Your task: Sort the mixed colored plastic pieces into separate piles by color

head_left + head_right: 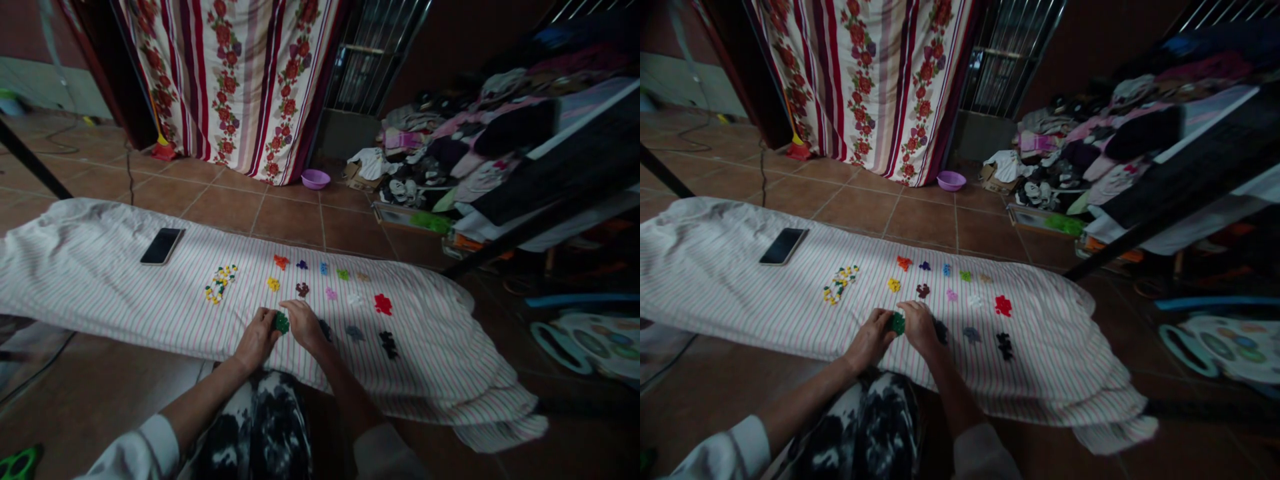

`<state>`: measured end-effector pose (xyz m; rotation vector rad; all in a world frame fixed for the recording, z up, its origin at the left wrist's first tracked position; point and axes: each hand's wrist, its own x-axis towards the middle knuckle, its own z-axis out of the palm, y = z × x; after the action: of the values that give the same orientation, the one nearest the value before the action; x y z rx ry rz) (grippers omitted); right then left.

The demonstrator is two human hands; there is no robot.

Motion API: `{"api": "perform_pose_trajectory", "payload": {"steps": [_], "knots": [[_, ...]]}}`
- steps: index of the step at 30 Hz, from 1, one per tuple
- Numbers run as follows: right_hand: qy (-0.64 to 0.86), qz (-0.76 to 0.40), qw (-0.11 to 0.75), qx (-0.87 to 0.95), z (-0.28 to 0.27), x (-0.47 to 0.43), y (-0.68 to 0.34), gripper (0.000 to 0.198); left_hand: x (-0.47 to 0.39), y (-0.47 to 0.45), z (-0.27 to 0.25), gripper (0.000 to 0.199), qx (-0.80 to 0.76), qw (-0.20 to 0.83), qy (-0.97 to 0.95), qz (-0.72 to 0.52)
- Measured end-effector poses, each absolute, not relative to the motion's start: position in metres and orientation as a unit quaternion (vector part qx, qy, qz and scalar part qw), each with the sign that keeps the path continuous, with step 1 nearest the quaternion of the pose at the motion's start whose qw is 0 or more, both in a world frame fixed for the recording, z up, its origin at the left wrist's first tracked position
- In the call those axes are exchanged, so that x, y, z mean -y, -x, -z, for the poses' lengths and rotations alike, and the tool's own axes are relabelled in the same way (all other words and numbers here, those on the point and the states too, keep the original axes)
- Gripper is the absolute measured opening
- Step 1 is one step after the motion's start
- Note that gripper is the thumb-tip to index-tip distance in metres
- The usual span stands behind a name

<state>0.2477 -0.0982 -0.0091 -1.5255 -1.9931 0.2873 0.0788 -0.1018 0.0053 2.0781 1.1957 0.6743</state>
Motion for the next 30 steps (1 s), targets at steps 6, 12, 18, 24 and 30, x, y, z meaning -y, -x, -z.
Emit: {"api": "perform_pose_trajectory", "payload": {"steps": [6,12,18,24,30], "knots": [[0.621,-0.114,0.316,0.708,0.003,0.067,-0.243,0.039,0.097,-0.074,-0.009,0.035,-0.459,0.299,-0.800,-0.244],[0.633,-0.108,0.326,0.694,0.000,0.061,-0.234,0.037,0.093,-0.068,-0.006,0.031,-0.441,0.304,-0.791,-0.296],[0.611,-0.138,0.331,0.706,0.000,0.072,-0.239,0.034,0.090,-0.063,-0.006,0.039,-0.415,0.298,-0.802,-0.309],[0.575,-0.137,0.307,0.746,0.005,0.078,-0.244,0.030,0.088,-0.033,-0.007,0.035,-0.470,0.265,-0.771,-0.339],[0.559,-0.134,0.278,0.769,0.007,0.073,-0.233,0.028,0.073,0.032,0.006,0.029,-0.549,0.152,-0.729,-0.380]]}}
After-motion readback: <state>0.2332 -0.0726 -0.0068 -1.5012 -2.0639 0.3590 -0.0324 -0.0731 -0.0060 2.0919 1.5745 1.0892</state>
